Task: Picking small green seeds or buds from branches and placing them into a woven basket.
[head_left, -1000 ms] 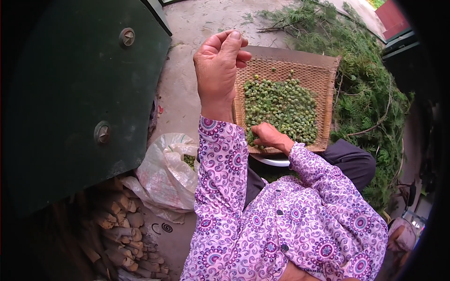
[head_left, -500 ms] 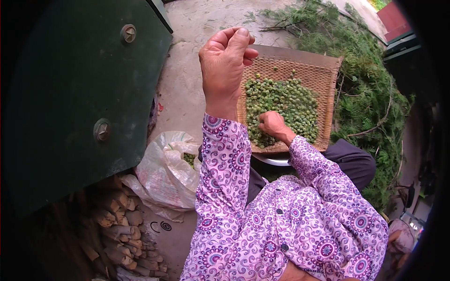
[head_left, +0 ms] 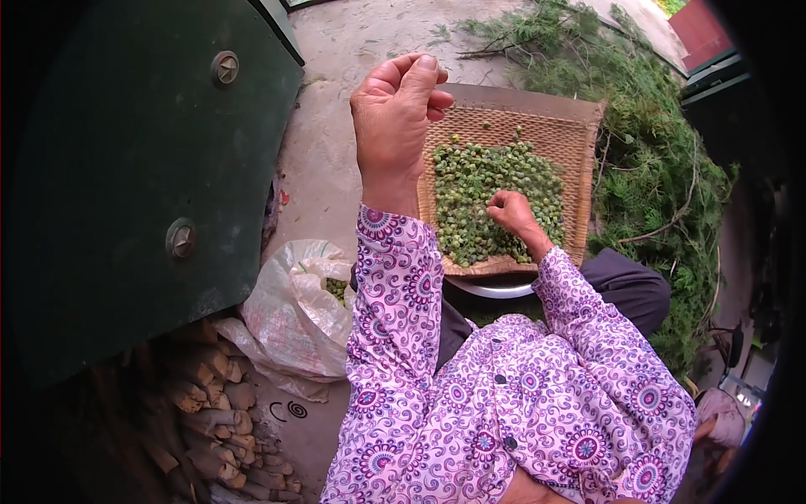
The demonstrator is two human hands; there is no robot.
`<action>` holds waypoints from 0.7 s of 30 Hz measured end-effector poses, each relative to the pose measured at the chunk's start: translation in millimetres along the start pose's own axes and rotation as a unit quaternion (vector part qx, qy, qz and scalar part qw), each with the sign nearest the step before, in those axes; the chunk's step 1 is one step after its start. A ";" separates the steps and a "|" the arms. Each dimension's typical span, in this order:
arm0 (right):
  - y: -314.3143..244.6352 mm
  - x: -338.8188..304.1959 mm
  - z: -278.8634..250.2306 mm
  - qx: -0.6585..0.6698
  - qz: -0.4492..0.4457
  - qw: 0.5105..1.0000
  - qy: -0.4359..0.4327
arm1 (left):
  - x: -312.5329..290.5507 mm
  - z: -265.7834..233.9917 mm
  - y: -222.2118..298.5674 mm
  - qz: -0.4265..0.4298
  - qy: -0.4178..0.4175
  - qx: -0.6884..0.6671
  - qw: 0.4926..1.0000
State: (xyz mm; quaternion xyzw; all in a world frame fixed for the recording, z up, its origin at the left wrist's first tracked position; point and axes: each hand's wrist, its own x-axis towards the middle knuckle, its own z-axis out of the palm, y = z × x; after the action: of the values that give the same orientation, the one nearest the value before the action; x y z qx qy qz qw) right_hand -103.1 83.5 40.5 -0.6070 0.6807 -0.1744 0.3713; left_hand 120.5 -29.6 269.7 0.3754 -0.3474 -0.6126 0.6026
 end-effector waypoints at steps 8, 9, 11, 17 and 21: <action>-27.2 -17.3 21.7 -0.093 -0.052 0.987 -0.120 | -3.5 -3.1 1.6 0.006 0.000 0.008 1.000; -26.7 -17.5 29.5 -0.096 -0.067 0.988 -0.105 | -3.6 -3.0 0.9 0.008 -0.002 0.006 1.000; -32.2 -19.9 39.0 -0.122 -0.078 0.985 -0.097 | -4.1 -1.5 -0.2 0.008 -0.006 0.003 1.000; -48.7 -22.0 40.7 -0.123 -0.068 0.983 -0.118 | -6.1 -2.3 1.1 0.002 -0.003 0.002 1.000; -9.9 -30.9 20.1 -0.072 -0.053 0.993 -0.074 | -5.7 -2.4 1.0 0.006 -0.005 -0.008 1.000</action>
State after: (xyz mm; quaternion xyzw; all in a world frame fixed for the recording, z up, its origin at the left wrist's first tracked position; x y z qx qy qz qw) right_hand -82.2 115.3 43.1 -0.6790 0.6287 -0.0988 0.3660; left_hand 123.0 -23.8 269.7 0.3657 -0.3477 -0.6134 0.6076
